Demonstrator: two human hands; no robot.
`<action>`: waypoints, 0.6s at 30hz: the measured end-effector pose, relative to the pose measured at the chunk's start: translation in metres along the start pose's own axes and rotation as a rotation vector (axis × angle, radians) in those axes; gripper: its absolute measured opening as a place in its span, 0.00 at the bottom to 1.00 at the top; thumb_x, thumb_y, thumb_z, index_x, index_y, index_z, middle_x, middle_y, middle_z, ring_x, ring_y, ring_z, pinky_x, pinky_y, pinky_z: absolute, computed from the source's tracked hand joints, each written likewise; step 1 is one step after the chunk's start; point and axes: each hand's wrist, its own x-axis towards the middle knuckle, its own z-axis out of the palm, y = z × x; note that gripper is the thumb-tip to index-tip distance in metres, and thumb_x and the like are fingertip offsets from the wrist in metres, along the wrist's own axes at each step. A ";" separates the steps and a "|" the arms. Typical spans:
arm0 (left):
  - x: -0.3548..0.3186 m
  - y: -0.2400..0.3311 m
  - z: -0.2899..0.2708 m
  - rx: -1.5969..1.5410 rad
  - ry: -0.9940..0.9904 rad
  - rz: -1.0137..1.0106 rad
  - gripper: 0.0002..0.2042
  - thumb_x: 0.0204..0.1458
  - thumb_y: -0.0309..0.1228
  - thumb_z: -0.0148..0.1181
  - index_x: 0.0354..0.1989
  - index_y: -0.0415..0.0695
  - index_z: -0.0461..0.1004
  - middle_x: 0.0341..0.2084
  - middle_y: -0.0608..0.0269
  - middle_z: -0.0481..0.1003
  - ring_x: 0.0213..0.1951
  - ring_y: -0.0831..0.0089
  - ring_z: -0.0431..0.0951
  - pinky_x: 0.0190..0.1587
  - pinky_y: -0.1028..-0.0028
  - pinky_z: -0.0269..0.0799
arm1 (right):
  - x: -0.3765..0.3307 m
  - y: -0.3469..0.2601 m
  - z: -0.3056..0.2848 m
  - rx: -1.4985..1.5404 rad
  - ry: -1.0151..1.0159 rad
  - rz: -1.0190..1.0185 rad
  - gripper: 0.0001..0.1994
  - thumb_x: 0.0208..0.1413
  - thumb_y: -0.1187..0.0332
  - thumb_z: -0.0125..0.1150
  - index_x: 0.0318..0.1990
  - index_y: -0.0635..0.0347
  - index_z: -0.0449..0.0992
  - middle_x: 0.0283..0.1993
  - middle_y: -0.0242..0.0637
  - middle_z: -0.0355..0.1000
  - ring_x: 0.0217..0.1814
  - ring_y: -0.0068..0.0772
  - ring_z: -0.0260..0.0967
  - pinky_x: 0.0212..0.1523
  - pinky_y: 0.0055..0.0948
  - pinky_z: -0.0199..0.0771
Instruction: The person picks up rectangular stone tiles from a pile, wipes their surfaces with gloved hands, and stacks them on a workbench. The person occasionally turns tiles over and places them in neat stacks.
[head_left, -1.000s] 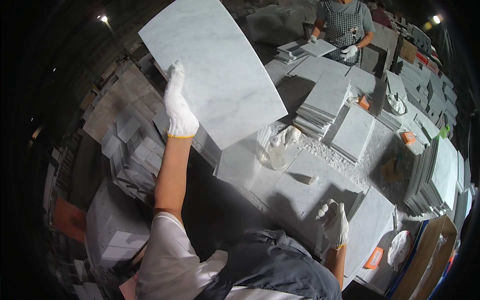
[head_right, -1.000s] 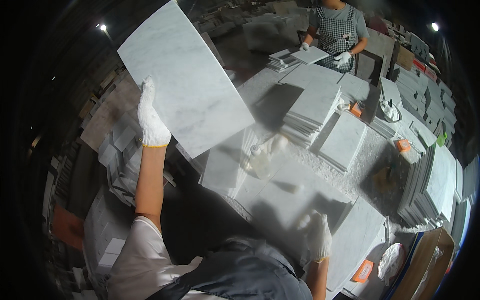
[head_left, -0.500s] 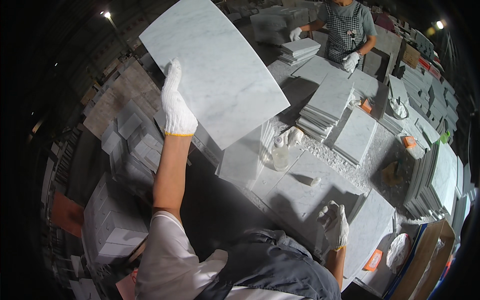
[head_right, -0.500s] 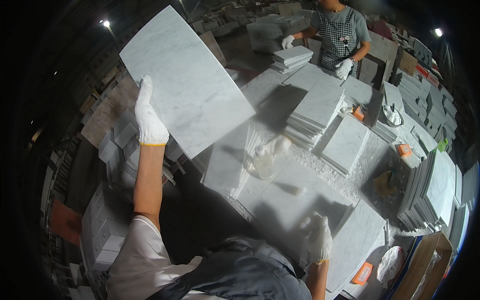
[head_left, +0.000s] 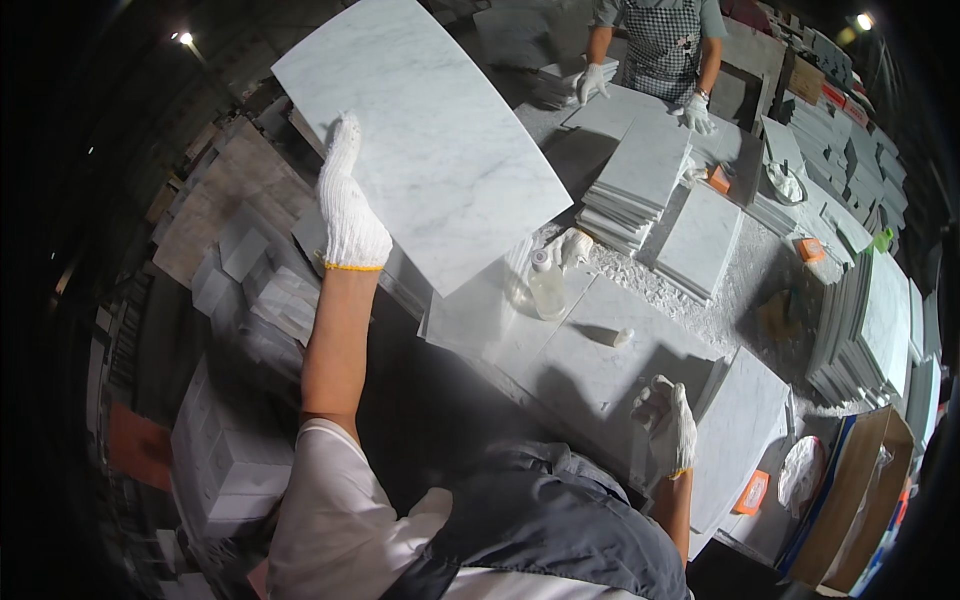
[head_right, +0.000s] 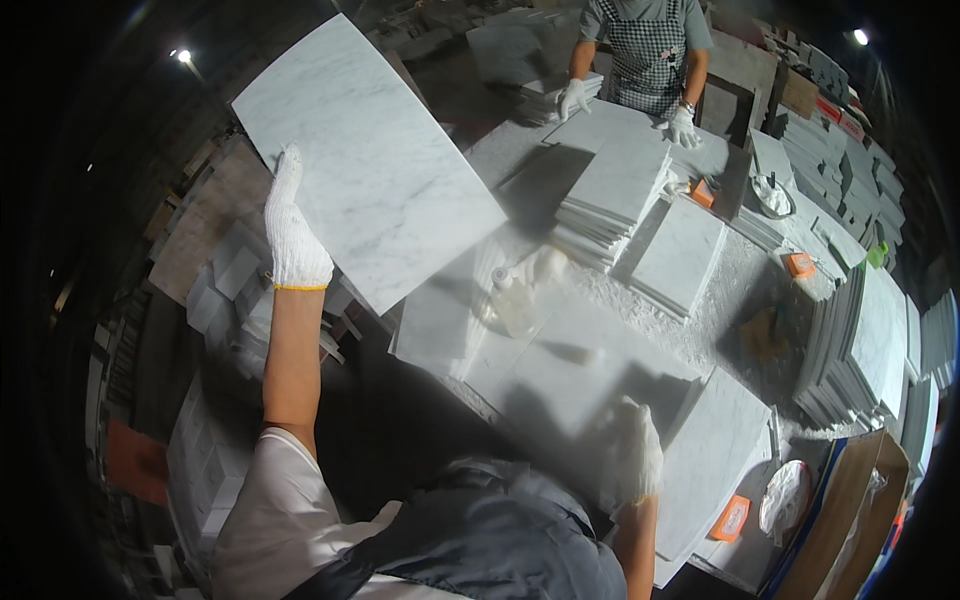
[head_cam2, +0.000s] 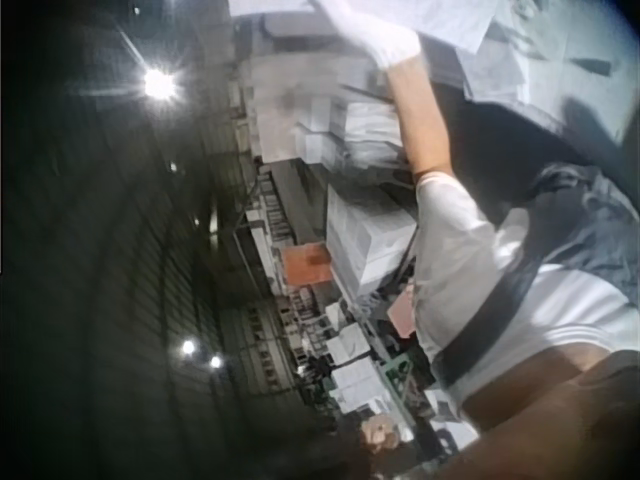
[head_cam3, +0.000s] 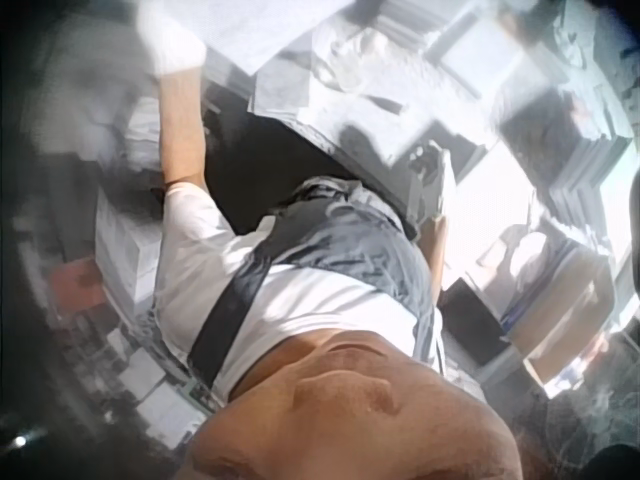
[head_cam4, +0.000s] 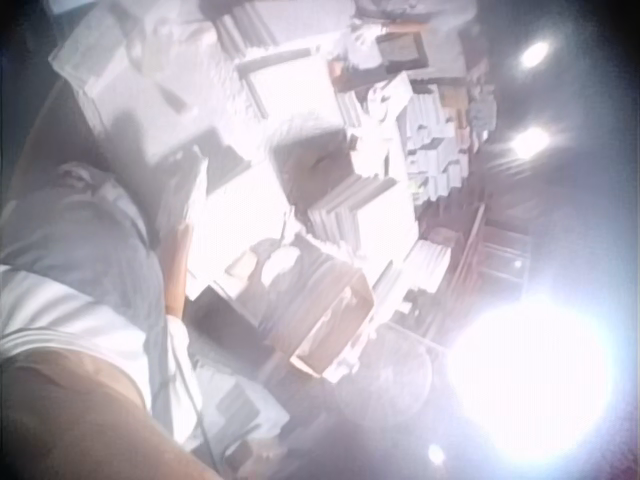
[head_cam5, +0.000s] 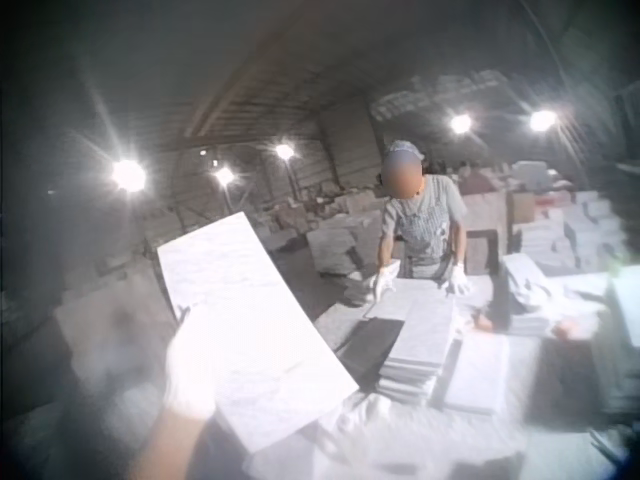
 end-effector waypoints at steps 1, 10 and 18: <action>0.001 -0.002 0.001 -0.001 -0.013 0.008 0.31 0.62 0.43 0.62 0.71 0.43 0.67 0.71 0.65 0.66 0.70 0.72 0.63 0.73 0.69 0.52 | -0.001 -0.002 0.001 0.151 0.002 0.059 0.24 0.71 0.45 0.51 0.55 0.58 0.75 0.44 0.38 0.78 0.44 0.35 0.75 0.44 0.37 0.74; -0.011 -0.016 0.002 -0.005 -0.054 -0.060 0.28 0.65 0.42 0.56 0.71 0.42 0.66 0.71 0.61 0.65 0.73 0.72 0.59 0.74 0.69 0.49 | 0.003 0.009 0.001 -0.545 0.023 -0.393 0.25 0.70 0.44 0.52 0.56 0.58 0.75 0.45 0.39 0.78 0.43 0.36 0.76 0.43 0.38 0.75; -0.026 -0.021 0.004 0.038 -0.106 -0.018 0.24 0.69 0.36 0.47 0.69 0.37 0.68 0.71 0.59 0.65 0.74 0.72 0.58 0.76 0.68 0.48 | 0.008 0.020 -0.008 -0.540 0.062 -0.283 0.25 0.71 0.45 0.52 0.56 0.58 0.75 0.43 0.38 0.77 0.41 0.34 0.74 0.42 0.35 0.74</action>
